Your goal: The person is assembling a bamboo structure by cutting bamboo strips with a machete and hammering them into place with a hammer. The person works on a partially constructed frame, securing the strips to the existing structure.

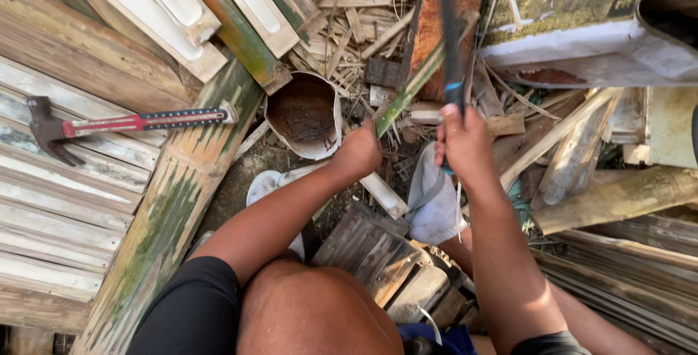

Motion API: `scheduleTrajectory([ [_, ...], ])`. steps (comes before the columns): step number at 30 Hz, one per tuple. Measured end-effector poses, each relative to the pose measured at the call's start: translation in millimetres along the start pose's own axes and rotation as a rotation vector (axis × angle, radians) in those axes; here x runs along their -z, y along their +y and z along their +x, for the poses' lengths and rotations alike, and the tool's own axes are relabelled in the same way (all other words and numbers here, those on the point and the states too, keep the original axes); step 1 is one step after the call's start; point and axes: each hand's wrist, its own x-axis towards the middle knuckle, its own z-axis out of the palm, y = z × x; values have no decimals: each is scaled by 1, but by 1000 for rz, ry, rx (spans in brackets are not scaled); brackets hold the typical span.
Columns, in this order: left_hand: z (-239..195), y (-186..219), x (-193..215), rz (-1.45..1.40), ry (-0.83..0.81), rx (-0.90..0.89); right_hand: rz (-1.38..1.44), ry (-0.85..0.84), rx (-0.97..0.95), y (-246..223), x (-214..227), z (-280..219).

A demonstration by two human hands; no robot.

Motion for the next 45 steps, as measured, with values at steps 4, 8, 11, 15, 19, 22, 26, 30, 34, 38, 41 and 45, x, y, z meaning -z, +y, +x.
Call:
scheduleTrajectory([
  [4,1,9,14,-9,-53,-3,450,215,554,-39,22,-23],
  [8,1,11,16,-37,-86,28,657,476,862,-6,-6,-8],
  [11,1,8,9,-35,-86,39,-298,252,392,35,-44,18],
  [15,19,-5,0,52,-57,25,-403,180,134,51,-47,16],
  [19,14,-12,-16,-38,-59,75,-312,193,254,50,-50,18],
  [22,8,-12,-8,-80,49,-154,-279,241,421,45,-39,22],
  [26,2,-5,-14,84,-21,-62,-187,8,-52,30,-13,2],
  [30,2,12,-2,48,-10,-52,235,-115,-224,-2,25,1],
  [34,-2,7,-10,87,-48,-21,259,-6,31,-23,17,-23],
  [38,0,-11,-34,-30,-85,-38,651,168,394,-29,33,-47],
  [41,14,-22,-34,-25,-47,-110,782,365,721,-8,46,-39],
  [45,10,-30,-38,-61,-59,-113,-154,440,491,69,7,8],
])
